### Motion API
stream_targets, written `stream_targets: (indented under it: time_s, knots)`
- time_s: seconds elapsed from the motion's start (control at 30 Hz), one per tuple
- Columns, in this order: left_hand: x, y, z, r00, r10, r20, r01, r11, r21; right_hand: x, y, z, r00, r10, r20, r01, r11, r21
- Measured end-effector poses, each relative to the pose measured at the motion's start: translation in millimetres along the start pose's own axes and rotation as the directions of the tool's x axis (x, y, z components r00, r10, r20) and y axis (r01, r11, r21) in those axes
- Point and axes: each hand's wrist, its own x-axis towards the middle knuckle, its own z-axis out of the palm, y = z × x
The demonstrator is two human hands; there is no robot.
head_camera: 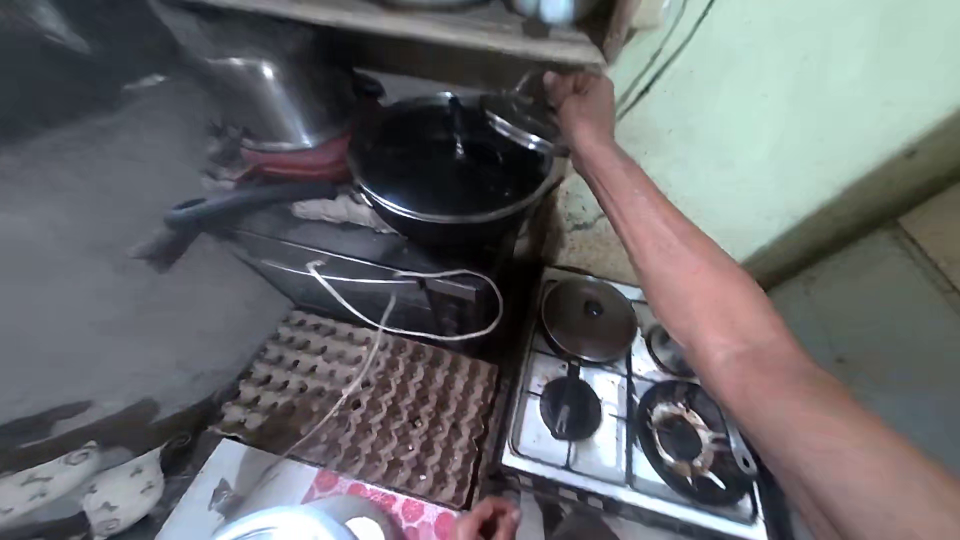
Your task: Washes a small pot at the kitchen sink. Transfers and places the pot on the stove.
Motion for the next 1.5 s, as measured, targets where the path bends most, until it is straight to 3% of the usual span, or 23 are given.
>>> stream_targets:
  time_s: [0.1, 0.2, 0.33, 0.47, 0.57, 0.67, 0.83, 0.93, 1.13, 1.3, 1.5]
  knots:
    - [13.9, 6.8, -3.9, 0.997, 0.069, 0.024, -0.069, 0.998, -0.001, -31.3, 13.9, -53.7, 0.999, -0.027, -0.022, 0.024, 0.992, -0.120]
    - [23.9, 6.0, -4.6, 0.992, 0.122, 0.034, -0.120, 0.992, -0.046, -82.9, 45.7, -127.4, 0.998, 0.048, -0.037, -0.057, 0.945, -0.323]
    - [28.0, 5.8, 1.3, 0.995, 0.094, 0.037, -0.092, 0.995, -0.040, -140.3, 138.6, -229.9, 0.996, 0.006, -0.089, -0.028, 0.969, -0.245]
    - [27.7, 9.2, 15.3, 0.995, 0.063, 0.082, -0.061, 0.998, -0.023, -203.4, 251.0, -281.8, 0.949, 0.188, -0.252, -0.247, 0.941, -0.230]
    - [27.2, 17.8, 28.3, 0.996, 0.015, 0.093, -0.015, 1.000, 0.000, -236.2, 315.1, -293.1, 0.886, 0.323, -0.332, -0.401, 0.894, -0.200]
    - [26.9, 21.7, 40.2, 0.997, 0.000, 0.076, -0.001, 1.000, 0.014, -251.6, 354.7, -287.9, 0.895, 0.288, -0.341, -0.373, 0.903, -0.214]
    - [22.6, 26.5, 62.4, 1.000, -0.016, 0.020, 0.014, 0.998, 0.063, -253.7, 384.5, -275.6, 0.904, 0.278, -0.325, -0.383, 0.866, -0.323]
    - [10.7, 28.8, 74.4, 0.999, -0.046, -0.023, 0.048, 0.994, 0.094, -255.7, 393.2, -273.6, 0.896, 0.331, -0.296, -0.423, 0.838, -0.344]
    - [-28.5, 20.1, 99.6, 0.986, -0.114, -0.117, 0.125, 0.988, 0.089, -267.4, 413.1, -270.0, 0.936, 0.256, -0.242, -0.332, 0.871, -0.361]
    - [-51.1, 19.5, 117.7, 0.973, -0.157, -0.168, 0.173, 0.981, 0.091, -268.9, 409.8, -264.2, 0.937, 0.263, -0.232, -0.336, 0.860, -0.384]
    - [-64.7, 16.8, 123.5, 0.974, -0.180, -0.140, 0.203, 0.963, 0.179, -282.4, 389.8, -289.2, 0.915, 0.375, -0.146, -0.392, 0.747, -0.537]
